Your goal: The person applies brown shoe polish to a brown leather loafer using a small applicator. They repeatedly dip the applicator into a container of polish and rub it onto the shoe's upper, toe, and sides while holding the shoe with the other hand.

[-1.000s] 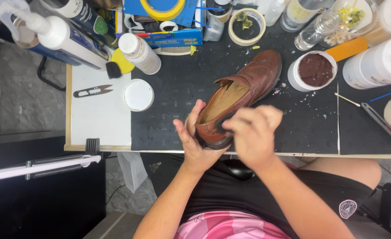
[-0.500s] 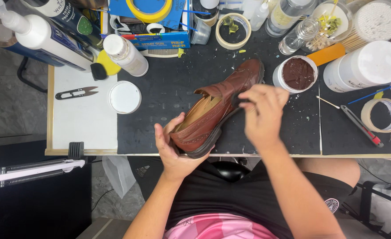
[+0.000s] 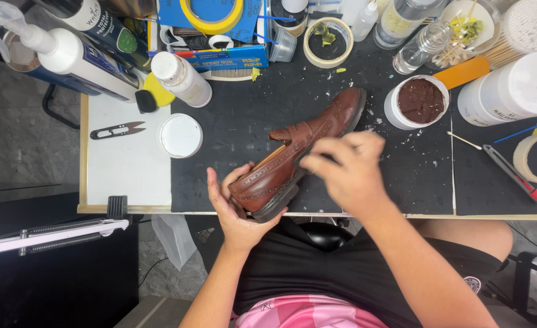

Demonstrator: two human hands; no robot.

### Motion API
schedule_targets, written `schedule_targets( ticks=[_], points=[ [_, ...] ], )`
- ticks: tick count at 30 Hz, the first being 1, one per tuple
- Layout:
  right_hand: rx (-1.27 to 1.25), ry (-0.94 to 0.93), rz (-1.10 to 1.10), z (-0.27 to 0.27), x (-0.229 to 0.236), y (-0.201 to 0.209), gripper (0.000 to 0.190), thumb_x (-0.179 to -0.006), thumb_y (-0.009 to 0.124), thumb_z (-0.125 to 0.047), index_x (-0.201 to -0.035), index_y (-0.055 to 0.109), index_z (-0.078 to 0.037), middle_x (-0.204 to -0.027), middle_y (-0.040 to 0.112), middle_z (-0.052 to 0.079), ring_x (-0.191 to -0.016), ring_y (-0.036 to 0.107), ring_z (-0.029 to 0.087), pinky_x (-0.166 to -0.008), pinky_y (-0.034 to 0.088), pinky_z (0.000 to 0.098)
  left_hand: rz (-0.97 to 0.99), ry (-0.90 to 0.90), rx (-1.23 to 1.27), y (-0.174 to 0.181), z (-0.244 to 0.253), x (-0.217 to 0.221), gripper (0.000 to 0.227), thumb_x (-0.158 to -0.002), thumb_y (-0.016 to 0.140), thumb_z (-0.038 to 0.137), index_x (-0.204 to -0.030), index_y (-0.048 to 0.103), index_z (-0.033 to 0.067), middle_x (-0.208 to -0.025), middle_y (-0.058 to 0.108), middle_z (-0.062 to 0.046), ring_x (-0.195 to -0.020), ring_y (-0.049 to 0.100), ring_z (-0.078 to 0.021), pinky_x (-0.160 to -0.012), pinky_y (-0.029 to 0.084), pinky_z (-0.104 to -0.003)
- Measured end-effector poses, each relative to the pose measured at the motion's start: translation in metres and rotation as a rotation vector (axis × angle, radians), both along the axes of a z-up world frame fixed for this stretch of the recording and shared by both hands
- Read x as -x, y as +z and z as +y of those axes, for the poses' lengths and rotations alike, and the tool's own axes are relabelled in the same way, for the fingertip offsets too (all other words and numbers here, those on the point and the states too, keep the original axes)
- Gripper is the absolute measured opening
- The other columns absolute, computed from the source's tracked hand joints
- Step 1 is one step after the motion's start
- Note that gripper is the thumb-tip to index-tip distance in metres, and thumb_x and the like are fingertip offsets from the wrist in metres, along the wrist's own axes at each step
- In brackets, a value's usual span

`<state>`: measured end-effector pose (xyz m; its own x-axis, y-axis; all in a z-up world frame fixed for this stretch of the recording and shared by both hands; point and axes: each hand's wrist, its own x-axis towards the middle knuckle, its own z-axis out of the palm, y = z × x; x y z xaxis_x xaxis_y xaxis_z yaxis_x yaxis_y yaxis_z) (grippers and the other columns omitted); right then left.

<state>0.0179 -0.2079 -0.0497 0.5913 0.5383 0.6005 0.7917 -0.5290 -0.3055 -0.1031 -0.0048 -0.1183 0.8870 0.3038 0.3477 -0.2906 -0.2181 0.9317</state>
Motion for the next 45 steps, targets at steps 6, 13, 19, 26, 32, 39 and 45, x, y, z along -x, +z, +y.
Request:
schedule_targets(
  ticks=[6, 13, 19, 26, 32, 39, 45],
  points=[
    [-0.043, -0.199, 0.070, 0.002, -0.003, -0.001, 0.013, -0.089, 0.079, -0.011, -0.098, 0.076, -0.020, -0.108, 0.065, -0.007, -0.107, 0.044, 0.028, -0.098, 0.033, 0.0407, -0.050, 0.005, -0.089, 0.002, -0.008, -0.002, 0.143, -0.068, 0.098, 0.011, -0.165, -0.007, 0.0162, -0.147, 0.050, -0.021, -0.138, 0.059, -0.0326, -0.117, 0.054, -0.045],
    [-0.007, -0.201, 0.110, -0.003, -0.005, 0.005, 0.016, -0.088, 0.078, -0.010, -0.100, 0.076, -0.020, -0.109, 0.067, -0.007, -0.108, 0.042, 0.027, -0.099, 0.033, 0.0404, -0.095, -0.021, -0.111, 0.004, -0.005, -0.008, 0.143, -0.071, 0.098, 0.010, -0.165, -0.008, 0.0173, -0.148, 0.050, -0.020, -0.139, 0.059, -0.0314, -0.118, 0.054, -0.044],
    [-0.103, -0.124, 0.145, 0.002, 0.005, -0.001, 0.016, -0.089, 0.076, -0.008, -0.103, 0.075, -0.017, -0.109, 0.066, -0.003, -0.110, 0.043, 0.028, -0.100, 0.035, 0.0393, -0.138, 0.042, -0.178, -0.005, -0.013, -0.006, 0.138, -0.067, 0.097, 0.011, -0.165, 0.000, 0.0157, -0.139, 0.053, -0.017, -0.137, 0.057, -0.0347, -0.120, 0.047, -0.049],
    [-0.517, -0.193, 0.452, -0.019, 0.022, -0.025, 0.017, -0.096, 0.074, -0.006, -0.111, 0.066, -0.002, -0.112, 0.065, 0.007, -0.103, 0.058, 0.020, -0.095, 0.045, 0.0336, -0.229, 0.206, -0.714, -0.026, -0.018, 0.021, 0.125, -0.069, 0.099, 0.008, -0.162, 0.016, 0.0171, -0.132, 0.050, -0.012, -0.133, 0.051, -0.0381, -0.112, 0.047, -0.048],
    [-0.878, -0.119, 0.844, -0.038, 0.038, -0.065, 0.018, -0.104, 0.064, -0.001, -0.121, 0.059, 0.004, -0.113, 0.064, 0.008, -0.098, 0.065, 0.012, -0.089, 0.054, 0.0254, -0.189, -0.123, -0.704, 0.014, -0.015, 0.021, 0.109, -0.070, 0.090, 0.025, -0.156, 0.023, 0.0198, -0.146, 0.041, -0.014, -0.136, 0.044, -0.0362, -0.111, 0.037, -0.058],
    [-0.930, -0.158, 1.032, -0.050, 0.042, -0.076, 0.019, -0.104, 0.062, -0.003, -0.123, 0.059, 0.003, -0.093, 0.069, 0.009, -0.084, 0.067, 0.014, -0.080, 0.054, 0.0270, 0.069, -0.034, -0.567, 0.084, -0.022, -0.016, 0.039, -0.082, 0.081, 0.022, -0.113, 0.059, 0.0129, -0.102, 0.069, -0.009, -0.097, 0.070, -0.0273, -0.087, 0.057, -0.039],
    [-0.964, -0.175, 1.085, -0.047, 0.041, -0.073, 0.021, -0.102, 0.062, -0.003, -0.123, 0.060, 0.003, -0.094, 0.071, 0.010, -0.082, 0.069, 0.015, -0.077, 0.057, 0.0290, 0.519, -0.066, -0.368, 0.093, -0.059, -0.059, 0.043, -0.089, 0.082, 0.032, -0.090, 0.047, 0.0069, -0.067, 0.066, -0.008, -0.059, 0.069, -0.0254, -0.056, 0.054, -0.036]
  ],
)
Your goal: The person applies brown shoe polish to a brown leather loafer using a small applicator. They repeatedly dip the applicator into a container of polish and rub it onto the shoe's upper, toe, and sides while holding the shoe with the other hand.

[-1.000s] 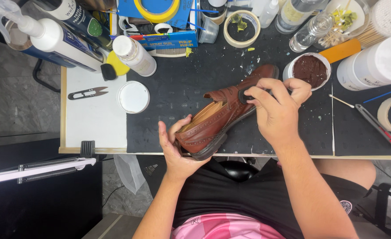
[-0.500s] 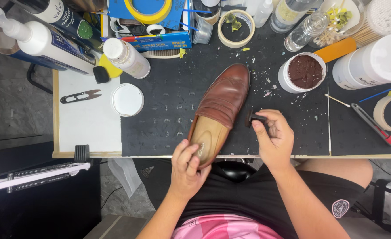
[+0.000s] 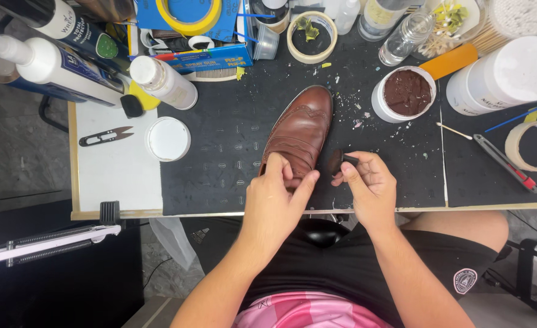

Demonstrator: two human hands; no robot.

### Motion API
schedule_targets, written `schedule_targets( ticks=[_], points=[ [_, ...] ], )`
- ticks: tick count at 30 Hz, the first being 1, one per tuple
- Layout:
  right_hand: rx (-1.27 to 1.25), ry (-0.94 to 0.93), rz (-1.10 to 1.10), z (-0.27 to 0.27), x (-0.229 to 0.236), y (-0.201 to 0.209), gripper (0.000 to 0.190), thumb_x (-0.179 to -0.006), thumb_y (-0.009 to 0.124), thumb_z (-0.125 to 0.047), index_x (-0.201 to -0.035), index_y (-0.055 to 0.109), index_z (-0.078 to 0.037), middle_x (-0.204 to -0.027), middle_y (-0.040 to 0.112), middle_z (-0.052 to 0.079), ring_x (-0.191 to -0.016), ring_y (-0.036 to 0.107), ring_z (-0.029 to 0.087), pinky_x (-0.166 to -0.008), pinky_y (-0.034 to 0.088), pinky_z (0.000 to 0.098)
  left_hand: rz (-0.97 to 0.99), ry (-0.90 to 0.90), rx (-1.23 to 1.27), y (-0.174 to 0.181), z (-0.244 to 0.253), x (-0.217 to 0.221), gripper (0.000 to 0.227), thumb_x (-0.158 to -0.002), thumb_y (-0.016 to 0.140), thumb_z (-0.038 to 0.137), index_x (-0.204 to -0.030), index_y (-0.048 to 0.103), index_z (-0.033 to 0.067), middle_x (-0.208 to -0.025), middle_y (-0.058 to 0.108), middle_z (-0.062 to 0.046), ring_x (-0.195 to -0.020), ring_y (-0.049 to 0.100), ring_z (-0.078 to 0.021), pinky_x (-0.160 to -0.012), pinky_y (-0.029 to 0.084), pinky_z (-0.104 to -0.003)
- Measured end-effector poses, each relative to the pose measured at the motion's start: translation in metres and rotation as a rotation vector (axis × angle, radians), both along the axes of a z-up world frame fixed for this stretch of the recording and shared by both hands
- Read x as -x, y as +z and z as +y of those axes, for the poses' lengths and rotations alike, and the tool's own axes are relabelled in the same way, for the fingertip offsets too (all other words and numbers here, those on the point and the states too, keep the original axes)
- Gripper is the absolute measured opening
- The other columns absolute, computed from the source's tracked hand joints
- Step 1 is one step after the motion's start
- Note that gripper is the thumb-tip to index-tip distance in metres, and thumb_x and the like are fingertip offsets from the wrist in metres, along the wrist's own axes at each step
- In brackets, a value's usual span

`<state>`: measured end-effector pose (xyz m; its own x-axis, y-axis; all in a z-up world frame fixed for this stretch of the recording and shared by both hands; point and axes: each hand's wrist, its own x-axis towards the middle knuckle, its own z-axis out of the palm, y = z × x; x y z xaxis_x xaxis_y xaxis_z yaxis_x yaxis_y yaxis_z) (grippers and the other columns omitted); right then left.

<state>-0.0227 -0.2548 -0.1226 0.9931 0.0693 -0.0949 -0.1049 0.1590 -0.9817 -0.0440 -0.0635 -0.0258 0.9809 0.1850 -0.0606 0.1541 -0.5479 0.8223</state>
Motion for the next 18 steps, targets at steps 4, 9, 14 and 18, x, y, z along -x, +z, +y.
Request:
schedule_targets(
  ticks=[4, 9, 14, 18],
  points=[
    [-0.006, 0.005, 0.027, -0.005, 0.000, -0.001, 0.023, -0.102, 0.063, -0.005, -0.123, 0.061, 0.003, -0.094, 0.071, 0.010, -0.081, 0.069, 0.014, -0.076, 0.058, 0.0293, 0.093, 0.051, 0.086, -0.003, -0.004, -0.017, 0.044, -0.085, 0.081, 0.031, -0.093, 0.044, 0.0083, -0.062, 0.060, -0.010, -0.051, 0.063, -0.0243, -0.052, 0.050, -0.037],
    [0.076, 0.048, 0.065, -0.003, 0.004, 0.001, 0.024, -0.101, 0.065, -0.005, -0.123, 0.062, 0.004, -0.091, 0.070, 0.009, -0.081, 0.069, 0.012, -0.075, 0.056, 0.0270, 0.086, -0.033, 0.090, -0.004, 0.003, -0.020, 0.045, -0.079, 0.085, 0.025, -0.098, 0.047, 0.0102, -0.068, 0.062, -0.009, -0.054, 0.063, -0.0222, -0.054, 0.050, -0.036],
    [0.070, 0.075, 0.005, 0.005, 0.000, 0.014, 0.021, -0.101, 0.065, -0.005, -0.120, 0.063, 0.003, -0.098, 0.072, 0.006, -0.084, 0.067, 0.009, -0.077, 0.057, 0.0252, 0.207, 0.021, 0.220, -0.022, 0.011, -0.020, 0.035, -0.088, 0.078, 0.014, -0.099, 0.044, 0.0114, -0.074, 0.064, -0.007, -0.066, 0.063, -0.0147, -0.062, 0.050, -0.032],
    [0.239, 0.075, -0.229, 0.015, -0.005, 0.033, 0.019, -0.100, 0.068, -0.006, -0.117, 0.065, 0.003, -0.108, 0.065, 0.009, -0.089, 0.067, 0.011, -0.078, 0.056, 0.0252, 0.007, -0.010, 0.424, -0.037, 0.024, -0.023, 0.040, -0.088, 0.078, 0.000, -0.100, 0.042, 0.0110, -0.094, 0.057, -0.004, -0.086, 0.058, -0.0086, -0.073, 0.052, -0.027]
  ],
)
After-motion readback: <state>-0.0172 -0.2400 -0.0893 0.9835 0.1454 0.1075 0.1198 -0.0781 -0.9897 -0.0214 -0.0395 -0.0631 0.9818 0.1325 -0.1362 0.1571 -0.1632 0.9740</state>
